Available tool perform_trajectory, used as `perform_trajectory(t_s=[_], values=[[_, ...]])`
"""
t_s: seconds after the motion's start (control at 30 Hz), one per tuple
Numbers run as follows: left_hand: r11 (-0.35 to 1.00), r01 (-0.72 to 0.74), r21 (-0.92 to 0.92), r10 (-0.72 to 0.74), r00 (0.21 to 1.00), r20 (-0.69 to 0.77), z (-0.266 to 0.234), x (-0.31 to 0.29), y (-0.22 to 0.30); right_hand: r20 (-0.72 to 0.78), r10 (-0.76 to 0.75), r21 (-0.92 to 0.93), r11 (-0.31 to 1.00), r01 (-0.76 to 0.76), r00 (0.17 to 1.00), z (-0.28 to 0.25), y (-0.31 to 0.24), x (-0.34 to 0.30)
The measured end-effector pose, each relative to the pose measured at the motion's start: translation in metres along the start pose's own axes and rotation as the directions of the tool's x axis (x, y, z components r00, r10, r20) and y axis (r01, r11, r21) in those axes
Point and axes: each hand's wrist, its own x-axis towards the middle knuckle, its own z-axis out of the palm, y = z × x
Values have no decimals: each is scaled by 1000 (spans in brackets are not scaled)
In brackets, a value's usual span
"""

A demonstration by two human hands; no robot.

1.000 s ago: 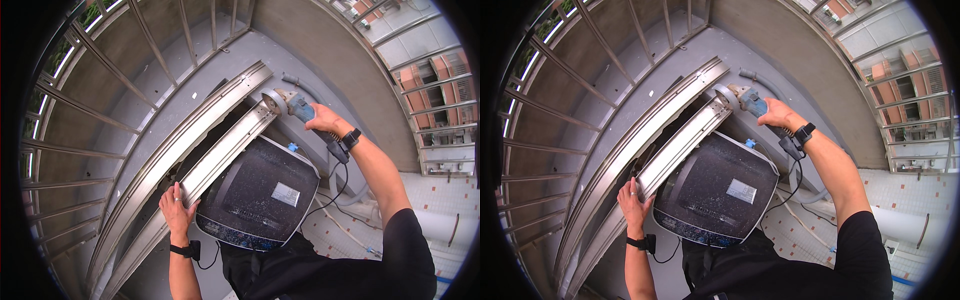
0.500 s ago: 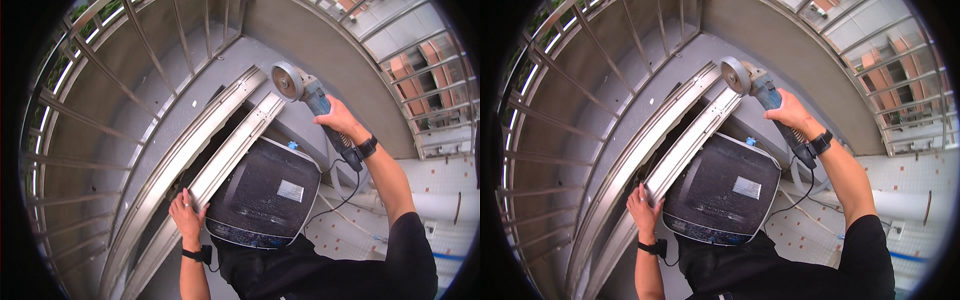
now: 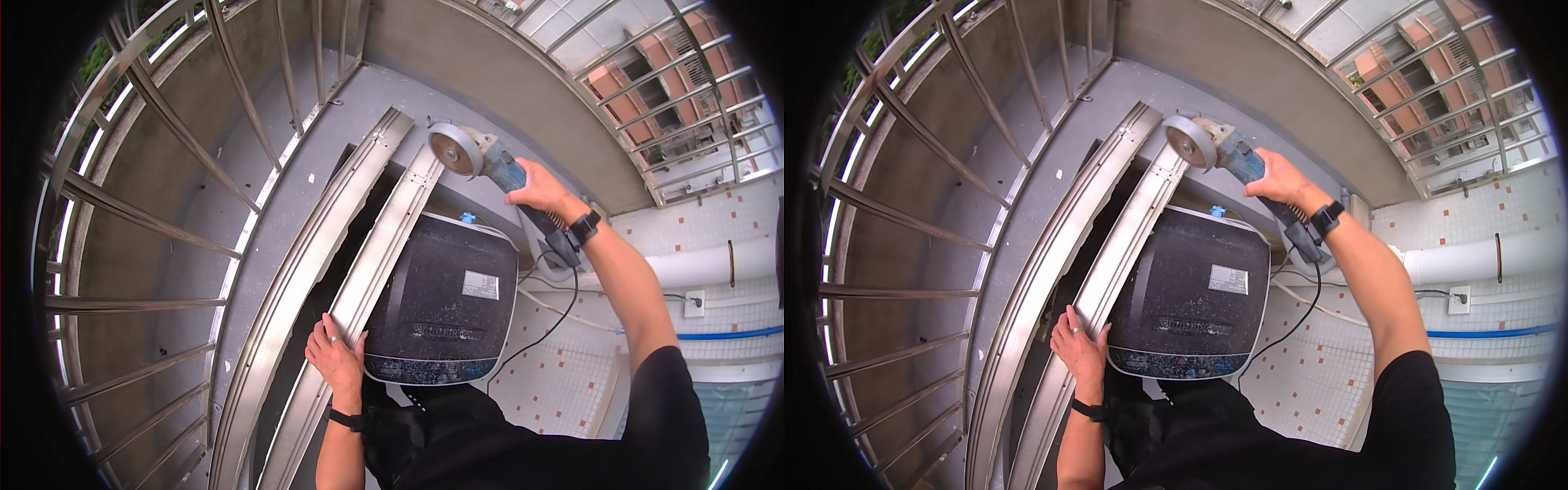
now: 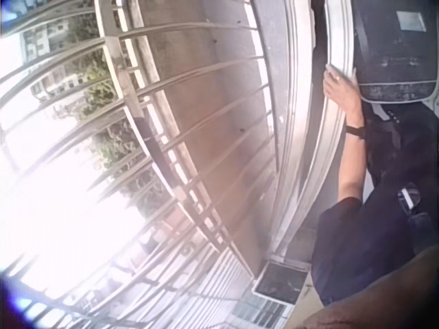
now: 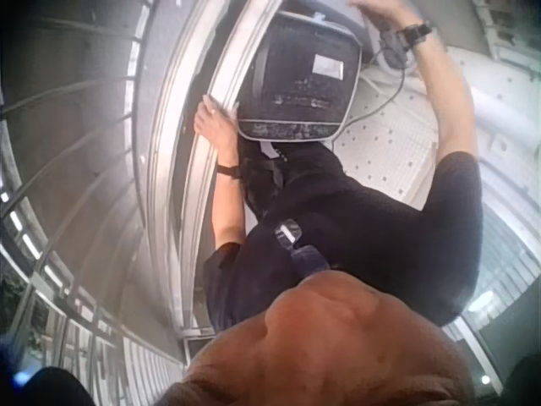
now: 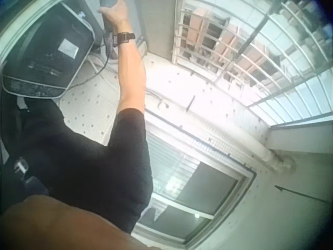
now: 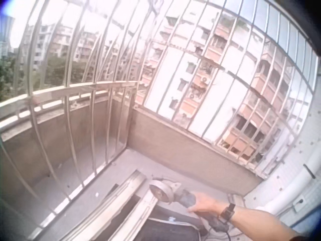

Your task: The person cuts through metal window or door frames using an angle grinder and then moves one of the cut sections.

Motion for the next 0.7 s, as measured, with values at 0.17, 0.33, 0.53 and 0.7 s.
perform_trajectory(t_s=[0.17,0.33,0.53,0.7], values=[[1000,2,22,-2,1000,-12,-4,-2,-4,104,-198,-98,973,209,975,-6,18,47],[1000,-2,-14,2,1000,30,1,4,-6,158,-145,-248,952,182,977,-10,13,80],[999,34,11,-35,995,98,-2,0,-1,140,-66,-206,974,94,988,2,25,86],[1000,11,-19,-9,996,83,-4,8,-2,155,2,-158,987,23,988,4,23,85]])
